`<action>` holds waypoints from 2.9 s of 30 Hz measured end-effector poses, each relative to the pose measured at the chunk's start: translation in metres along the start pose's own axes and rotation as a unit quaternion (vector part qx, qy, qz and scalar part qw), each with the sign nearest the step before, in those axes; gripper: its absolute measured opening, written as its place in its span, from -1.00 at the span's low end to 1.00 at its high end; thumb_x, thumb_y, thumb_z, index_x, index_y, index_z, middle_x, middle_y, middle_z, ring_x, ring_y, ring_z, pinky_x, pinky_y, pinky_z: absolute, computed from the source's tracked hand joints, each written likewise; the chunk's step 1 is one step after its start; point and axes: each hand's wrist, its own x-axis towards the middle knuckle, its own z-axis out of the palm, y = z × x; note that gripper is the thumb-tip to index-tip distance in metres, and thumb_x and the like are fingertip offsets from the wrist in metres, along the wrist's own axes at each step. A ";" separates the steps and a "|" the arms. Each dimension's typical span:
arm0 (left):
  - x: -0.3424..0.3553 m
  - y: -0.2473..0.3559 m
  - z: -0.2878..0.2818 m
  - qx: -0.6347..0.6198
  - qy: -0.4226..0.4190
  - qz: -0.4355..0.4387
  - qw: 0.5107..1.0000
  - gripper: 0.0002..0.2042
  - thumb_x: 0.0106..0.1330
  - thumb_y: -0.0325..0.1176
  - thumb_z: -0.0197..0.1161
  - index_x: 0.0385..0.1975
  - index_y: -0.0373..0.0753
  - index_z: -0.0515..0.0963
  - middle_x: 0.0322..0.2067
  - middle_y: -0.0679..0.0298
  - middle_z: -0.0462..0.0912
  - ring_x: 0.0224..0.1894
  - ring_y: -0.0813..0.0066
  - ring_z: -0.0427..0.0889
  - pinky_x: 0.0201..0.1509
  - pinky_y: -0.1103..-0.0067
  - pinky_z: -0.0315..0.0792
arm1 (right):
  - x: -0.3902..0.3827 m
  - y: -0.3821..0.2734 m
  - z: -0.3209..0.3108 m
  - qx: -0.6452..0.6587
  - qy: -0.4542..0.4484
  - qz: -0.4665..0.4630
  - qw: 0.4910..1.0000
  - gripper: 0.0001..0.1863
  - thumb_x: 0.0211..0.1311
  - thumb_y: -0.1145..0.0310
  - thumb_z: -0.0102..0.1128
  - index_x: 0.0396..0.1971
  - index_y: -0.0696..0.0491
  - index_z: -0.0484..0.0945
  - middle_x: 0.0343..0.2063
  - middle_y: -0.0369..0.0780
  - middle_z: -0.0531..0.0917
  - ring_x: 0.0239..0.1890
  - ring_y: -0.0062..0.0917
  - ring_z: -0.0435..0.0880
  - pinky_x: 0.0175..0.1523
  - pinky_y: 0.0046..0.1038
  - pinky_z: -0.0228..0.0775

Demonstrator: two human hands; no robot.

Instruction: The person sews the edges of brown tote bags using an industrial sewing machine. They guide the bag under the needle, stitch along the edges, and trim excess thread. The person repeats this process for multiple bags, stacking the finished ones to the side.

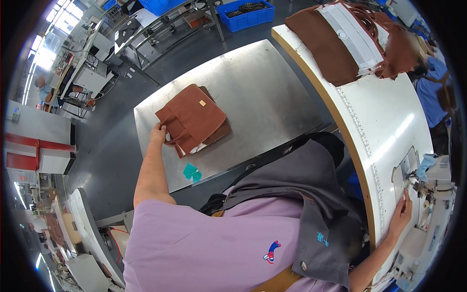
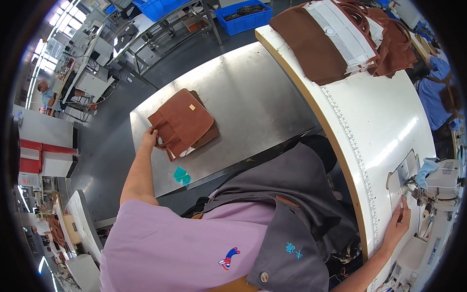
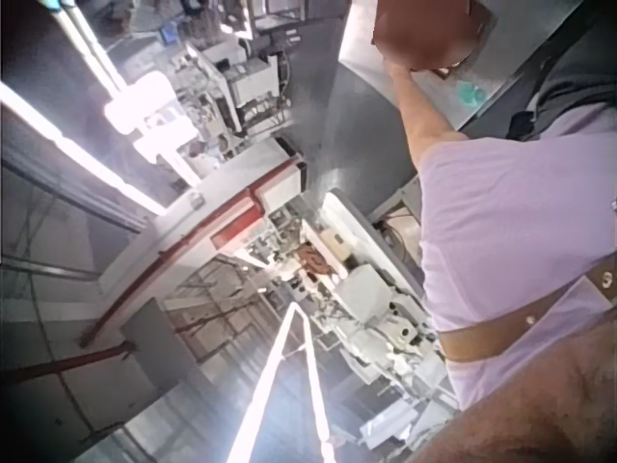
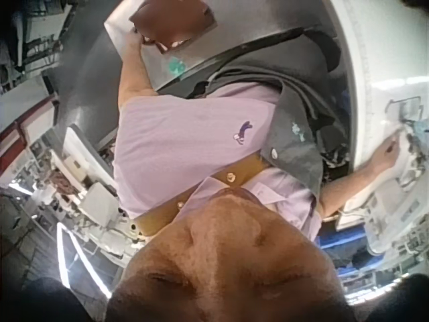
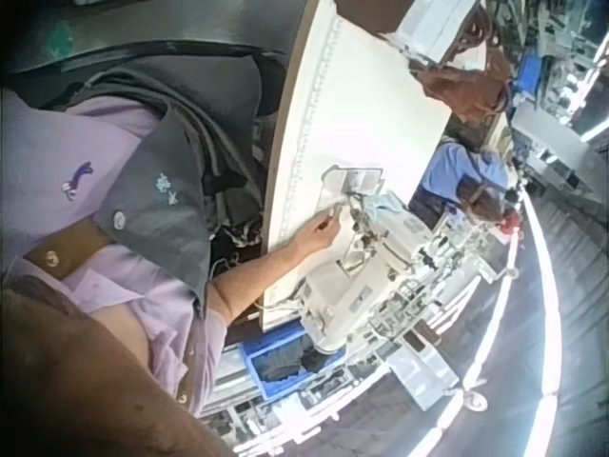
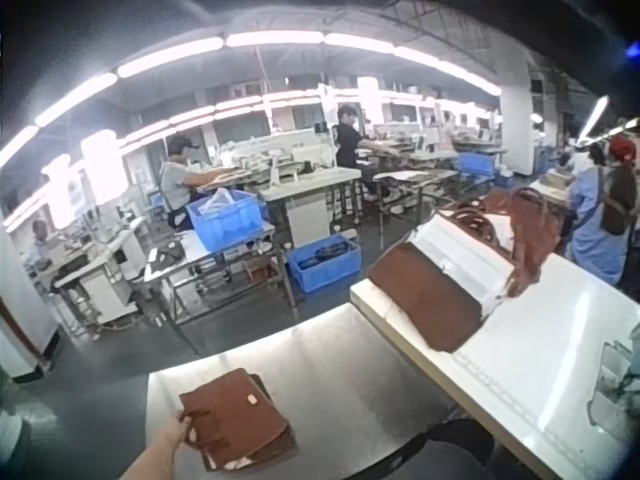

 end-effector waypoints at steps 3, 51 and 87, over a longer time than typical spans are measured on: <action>-0.011 0.027 0.006 0.064 0.024 0.033 0.997 -0.63 0.47 -0.38 0.23 0.26 -0.12 0.59 0.13 0.09 0.72 0.19 0.12 0.68 0.27 0.33 0.51 | -0.006 -0.005 -0.009 -0.009 0.004 0.011 1.000 -0.63 0.56 0.44 0.04 0.26 0.08 0.60 -0.32 -0.32 0.49 -0.38 -0.64 0.33 -0.25 -0.55 0.24; -0.207 0.685 0.138 -0.724 -0.398 0.335 0.453 -0.84 0.51 -0.26 0.32 -0.07 -0.17 0.65 -0.33 0.50 0.53 -0.26 0.75 0.43 -0.05 0.72 0.32 | 0.145 -0.275 0.101 -0.016 0.014 -0.315 0.949 -0.38 0.20 0.32 0.38 0.29 0.06 0.48 0.33 -0.14 0.47 0.48 -0.23 0.29 0.52 -0.06 0.08; -0.362 0.598 -0.043 -0.088 -0.678 0.611 0.399 -0.31 0.44 0.19 0.23 0.07 -0.51 0.56 -0.16 0.09 0.64 -0.25 0.37 0.77 -0.30 0.66 0.36 | 0.016 -0.155 0.010 0.686 -0.219 0.072 0.690 -0.27 0.70 -0.13 -0.44 0.31 0.19 0.50 0.24 -0.06 0.62 0.34 -0.38 0.55 0.46 -0.37 0.31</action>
